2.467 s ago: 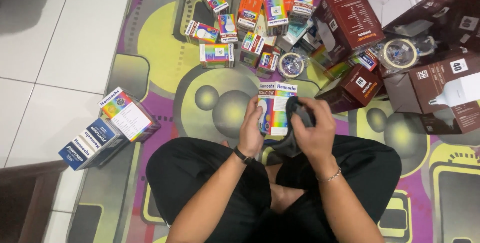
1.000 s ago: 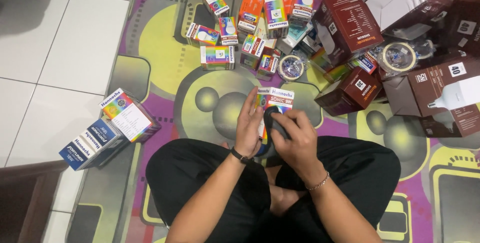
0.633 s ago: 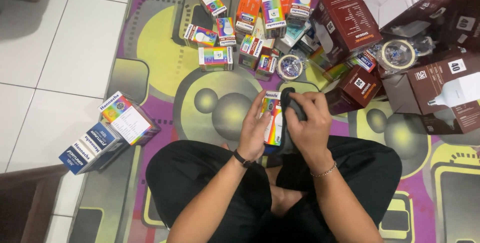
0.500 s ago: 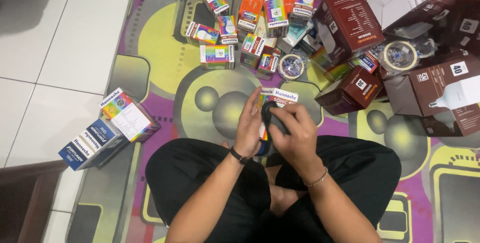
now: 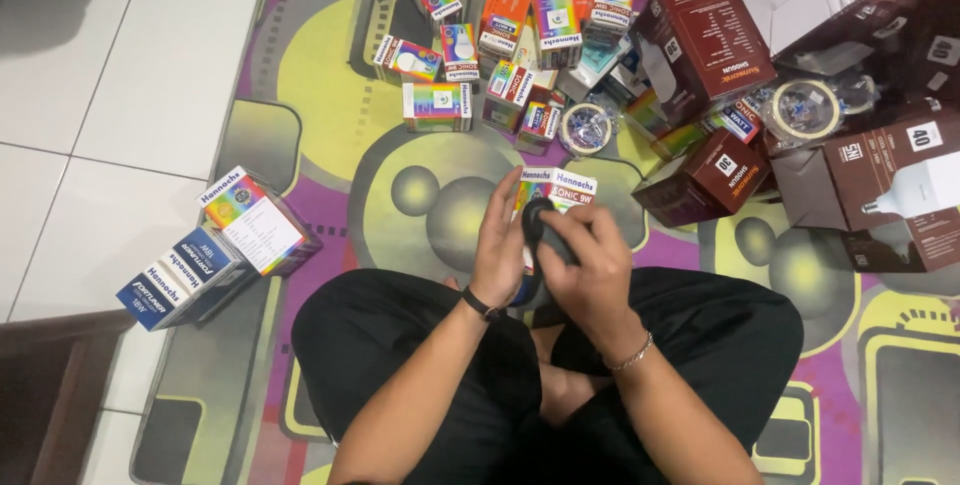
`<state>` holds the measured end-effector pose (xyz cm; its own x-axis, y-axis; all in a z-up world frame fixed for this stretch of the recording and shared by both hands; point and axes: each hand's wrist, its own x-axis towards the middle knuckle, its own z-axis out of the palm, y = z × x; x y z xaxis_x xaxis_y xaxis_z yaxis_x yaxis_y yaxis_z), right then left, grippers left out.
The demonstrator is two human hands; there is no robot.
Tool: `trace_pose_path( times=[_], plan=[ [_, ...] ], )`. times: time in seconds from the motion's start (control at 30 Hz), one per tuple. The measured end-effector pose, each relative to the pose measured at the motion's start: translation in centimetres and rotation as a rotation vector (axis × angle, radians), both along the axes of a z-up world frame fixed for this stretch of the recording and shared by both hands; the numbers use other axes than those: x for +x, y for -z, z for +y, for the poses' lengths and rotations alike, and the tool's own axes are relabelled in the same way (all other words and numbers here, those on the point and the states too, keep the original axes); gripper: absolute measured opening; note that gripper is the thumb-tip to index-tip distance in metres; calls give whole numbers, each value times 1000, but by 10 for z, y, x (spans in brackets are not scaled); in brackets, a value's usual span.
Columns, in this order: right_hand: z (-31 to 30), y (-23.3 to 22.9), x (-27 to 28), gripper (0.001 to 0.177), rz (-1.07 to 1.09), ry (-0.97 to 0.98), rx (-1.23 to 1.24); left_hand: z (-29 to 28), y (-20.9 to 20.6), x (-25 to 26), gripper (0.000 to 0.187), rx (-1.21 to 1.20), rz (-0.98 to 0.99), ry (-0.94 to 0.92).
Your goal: A person cleans small product boxes with a cloth and packs them into a bag while sitting on the floor.
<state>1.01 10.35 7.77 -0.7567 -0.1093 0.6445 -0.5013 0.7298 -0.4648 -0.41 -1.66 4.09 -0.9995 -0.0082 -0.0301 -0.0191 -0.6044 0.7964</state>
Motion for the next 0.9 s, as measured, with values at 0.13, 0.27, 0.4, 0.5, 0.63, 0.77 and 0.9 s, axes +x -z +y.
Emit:
trace_pose_path(
  times=[0.13, 0.27, 0.4, 0.5, 0.63, 0.77, 0.9],
  plan=[
    [-1, 20, 23, 26, -16, -35, -43, -6, -5, 0, 61, 82, -28, -49],
    [21, 7, 5, 31, -91, 28, -132, -7, -6, 3, 66, 74, -80, 22],
    [43, -11, -28, 27, -94, 61, -207, 3, 35, 2, 68, 113, -70, 148],
    [39, -24, -33, 24, -79, 35, -196, 1, 2, 9, 62, 198, -69, 297],
    [36, -32, -29, 24, -105, 2, -234, -3, 6, 1, 75, 167, 36, 343],
    [39, -34, -30, 15, -169, -25, -284, -8, -2, 6, 85, -1, 140, 308],
    [40, -43, -22, 10, -243, -108, -357, -18, -22, 6, 85, -214, 208, 306]
  ],
)
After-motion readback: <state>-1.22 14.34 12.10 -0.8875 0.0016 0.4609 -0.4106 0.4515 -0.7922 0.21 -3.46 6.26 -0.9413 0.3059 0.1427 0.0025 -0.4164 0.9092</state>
